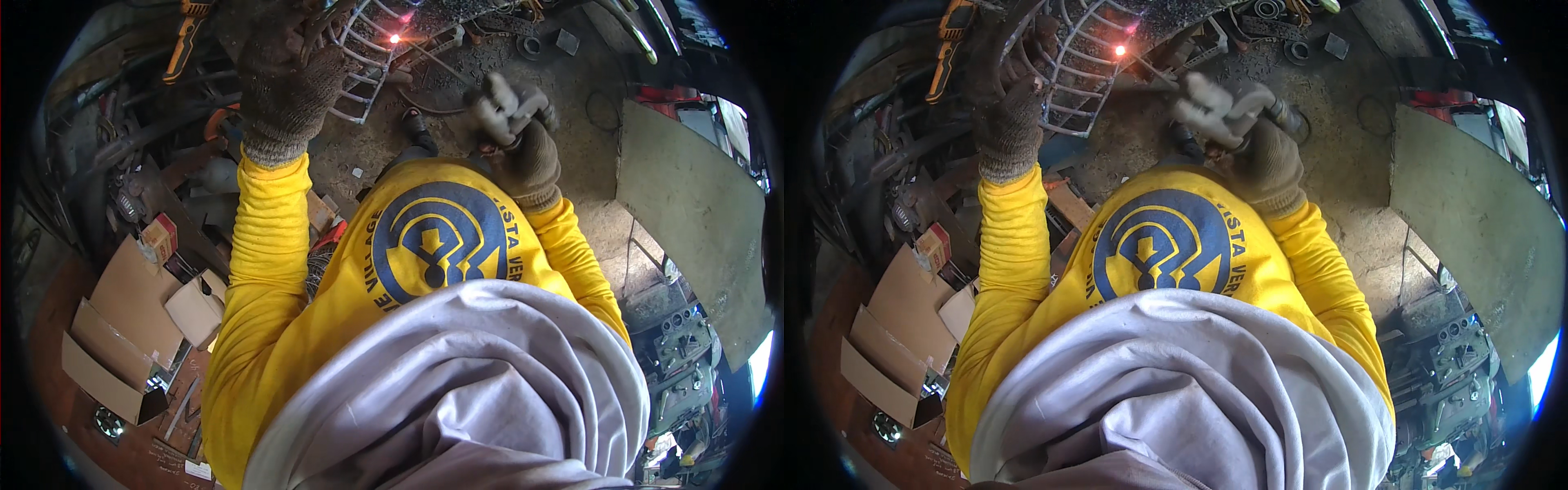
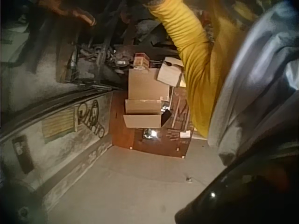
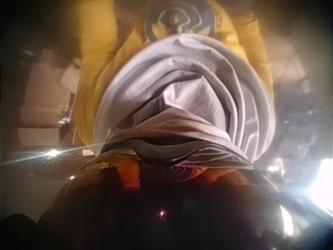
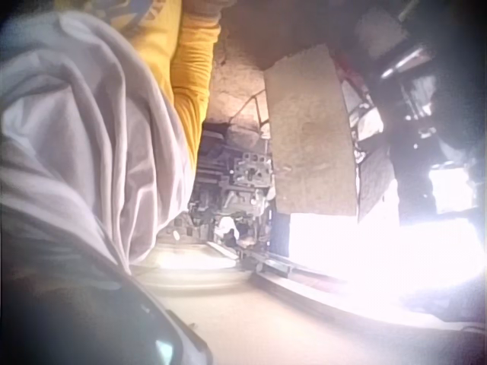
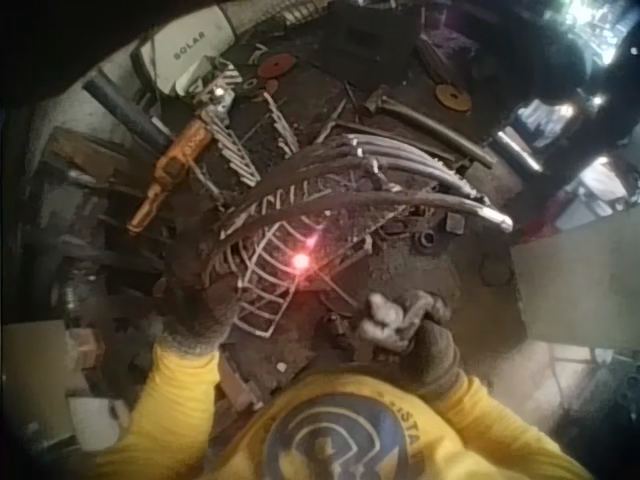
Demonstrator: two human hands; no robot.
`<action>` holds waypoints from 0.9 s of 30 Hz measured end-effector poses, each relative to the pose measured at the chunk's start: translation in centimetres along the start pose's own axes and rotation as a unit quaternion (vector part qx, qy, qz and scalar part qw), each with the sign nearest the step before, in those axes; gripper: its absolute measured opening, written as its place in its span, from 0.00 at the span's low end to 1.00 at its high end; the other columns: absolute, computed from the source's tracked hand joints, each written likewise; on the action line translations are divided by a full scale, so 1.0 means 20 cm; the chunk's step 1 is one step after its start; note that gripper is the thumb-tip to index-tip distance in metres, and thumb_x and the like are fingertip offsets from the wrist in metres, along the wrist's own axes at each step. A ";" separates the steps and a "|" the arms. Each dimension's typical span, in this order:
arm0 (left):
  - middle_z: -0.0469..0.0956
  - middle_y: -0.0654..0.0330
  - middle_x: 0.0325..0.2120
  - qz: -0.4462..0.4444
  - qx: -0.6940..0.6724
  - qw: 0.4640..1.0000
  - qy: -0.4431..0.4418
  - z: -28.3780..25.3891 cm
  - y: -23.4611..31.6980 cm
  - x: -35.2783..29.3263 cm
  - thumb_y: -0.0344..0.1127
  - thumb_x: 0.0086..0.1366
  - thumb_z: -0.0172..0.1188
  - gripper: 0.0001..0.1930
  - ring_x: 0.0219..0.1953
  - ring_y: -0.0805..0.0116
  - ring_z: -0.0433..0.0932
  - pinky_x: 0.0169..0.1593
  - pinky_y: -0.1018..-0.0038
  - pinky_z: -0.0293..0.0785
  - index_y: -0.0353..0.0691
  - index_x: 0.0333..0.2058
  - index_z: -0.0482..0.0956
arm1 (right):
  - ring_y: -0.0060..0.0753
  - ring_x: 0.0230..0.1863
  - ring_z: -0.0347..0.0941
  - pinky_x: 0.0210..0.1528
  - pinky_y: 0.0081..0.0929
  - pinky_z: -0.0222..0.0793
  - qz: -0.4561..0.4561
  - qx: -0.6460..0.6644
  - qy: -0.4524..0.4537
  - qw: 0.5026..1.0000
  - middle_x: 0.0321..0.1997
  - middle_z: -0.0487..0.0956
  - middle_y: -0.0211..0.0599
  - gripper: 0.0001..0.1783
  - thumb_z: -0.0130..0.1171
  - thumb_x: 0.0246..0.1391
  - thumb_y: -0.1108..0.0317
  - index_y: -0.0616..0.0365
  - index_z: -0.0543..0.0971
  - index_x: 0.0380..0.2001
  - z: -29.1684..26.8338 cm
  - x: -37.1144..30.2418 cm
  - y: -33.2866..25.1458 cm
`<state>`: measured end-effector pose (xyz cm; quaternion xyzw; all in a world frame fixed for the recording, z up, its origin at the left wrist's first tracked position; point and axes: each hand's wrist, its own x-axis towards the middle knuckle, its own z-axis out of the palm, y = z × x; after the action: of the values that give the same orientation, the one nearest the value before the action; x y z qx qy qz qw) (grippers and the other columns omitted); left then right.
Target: The person welds a curved metal grill onto a metal base using a welding tool, holding the grill in place with a gloved hand while applying the tool to various points.
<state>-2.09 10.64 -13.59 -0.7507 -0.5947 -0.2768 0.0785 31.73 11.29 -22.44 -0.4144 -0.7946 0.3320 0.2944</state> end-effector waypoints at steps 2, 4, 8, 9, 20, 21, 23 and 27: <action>0.76 0.49 0.56 0.001 0.000 1.000 -0.002 -0.02 -0.04 0.01 0.34 0.59 0.68 0.25 0.56 0.51 0.76 0.59 0.63 0.73 0.35 0.55 0.76 | 0.35 0.32 0.80 0.36 0.31 0.76 -0.031 -0.023 0.010 0.999 0.36 0.80 0.40 0.28 0.66 0.61 0.52 0.65 0.75 0.52 0.01 0.02 -0.05; 0.75 0.48 0.57 -0.002 -0.001 1.000 -0.004 -0.03 -0.04 0.00 0.33 0.59 0.68 0.25 0.57 0.51 0.76 0.60 0.63 0.73 0.35 0.55 0.76 | 0.32 0.31 0.79 0.35 0.30 0.76 0.058 0.073 0.023 0.995 0.36 0.79 0.38 0.29 0.66 0.61 0.51 0.65 0.74 0.53 0.01 0.04 -0.07; 0.75 0.48 0.58 -0.002 0.007 1.000 -0.009 -0.04 -0.05 -0.01 0.32 0.58 0.67 0.26 0.58 0.50 0.75 0.61 0.62 0.72 0.34 0.55 0.76 | 0.27 0.35 0.81 0.39 0.25 0.76 0.295 0.412 0.001 0.862 0.36 0.83 0.36 0.23 0.59 0.64 0.58 0.64 0.74 0.53 0.01 0.02 0.00; 0.75 0.47 0.58 -0.003 0.011 1.000 -0.011 -0.04 -0.06 -0.02 0.32 0.58 0.67 0.26 0.58 0.50 0.75 0.61 0.62 0.71 0.34 0.56 0.76 | 0.27 0.36 0.81 0.40 0.25 0.76 0.272 0.388 0.010 0.881 0.37 0.83 0.36 0.23 0.60 0.63 0.58 0.65 0.74 0.53 0.01 0.03 0.00; 0.81 0.53 0.48 -0.025 -0.027 0.999 0.013 -0.06 -0.01 0.03 0.39 0.58 0.71 0.23 0.45 0.55 0.82 0.48 0.64 0.79 0.39 0.51 0.80 | 0.42 0.39 0.86 0.43 0.33 0.78 0.131 0.122 0.028 0.983 0.34 0.86 0.43 0.31 0.69 0.56 0.50 0.64 0.74 0.52 0.00 0.01 -0.03; 0.81 0.53 0.48 -0.010 -0.004 1.000 0.010 -0.06 -0.01 0.03 0.39 0.58 0.71 0.23 0.45 0.55 0.82 0.48 0.64 0.79 0.39 0.51 0.80 | 0.43 0.39 0.86 0.43 0.33 0.78 0.138 0.124 0.027 0.982 0.34 0.85 0.44 0.32 0.69 0.56 0.49 0.64 0.74 0.52 0.00 0.01 -0.03; 0.80 0.53 0.48 0.023 0.047 0.999 0.000 -0.07 -0.02 0.03 0.39 0.58 0.71 0.24 0.46 0.54 0.81 0.49 0.64 0.79 0.38 0.51 0.80 | 0.45 0.39 0.86 0.43 0.34 0.78 0.133 0.098 0.029 0.986 0.35 0.85 0.45 0.32 0.69 0.56 0.49 0.63 0.74 0.53 -0.01 0.02 -0.06; 0.76 0.47 0.55 0.026 0.006 1.000 0.002 -0.07 -0.01 0.05 0.35 0.58 0.69 0.28 0.56 0.49 0.75 0.59 0.60 0.72 0.35 0.56 0.76 | 0.49 0.40 0.85 0.43 0.36 0.78 0.158 0.132 0.026 0.978 0.36 0.85 0.46 0.33 0.69 0.55 0.47 0.63 0.74 0.53 0.01 0.02 -0.04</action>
<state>-2.55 10.92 -11.86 -0.7650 -0.5765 -0.2720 0.0915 30.92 11.18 -21.84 -0.5003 -0.6606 0.4655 0.3107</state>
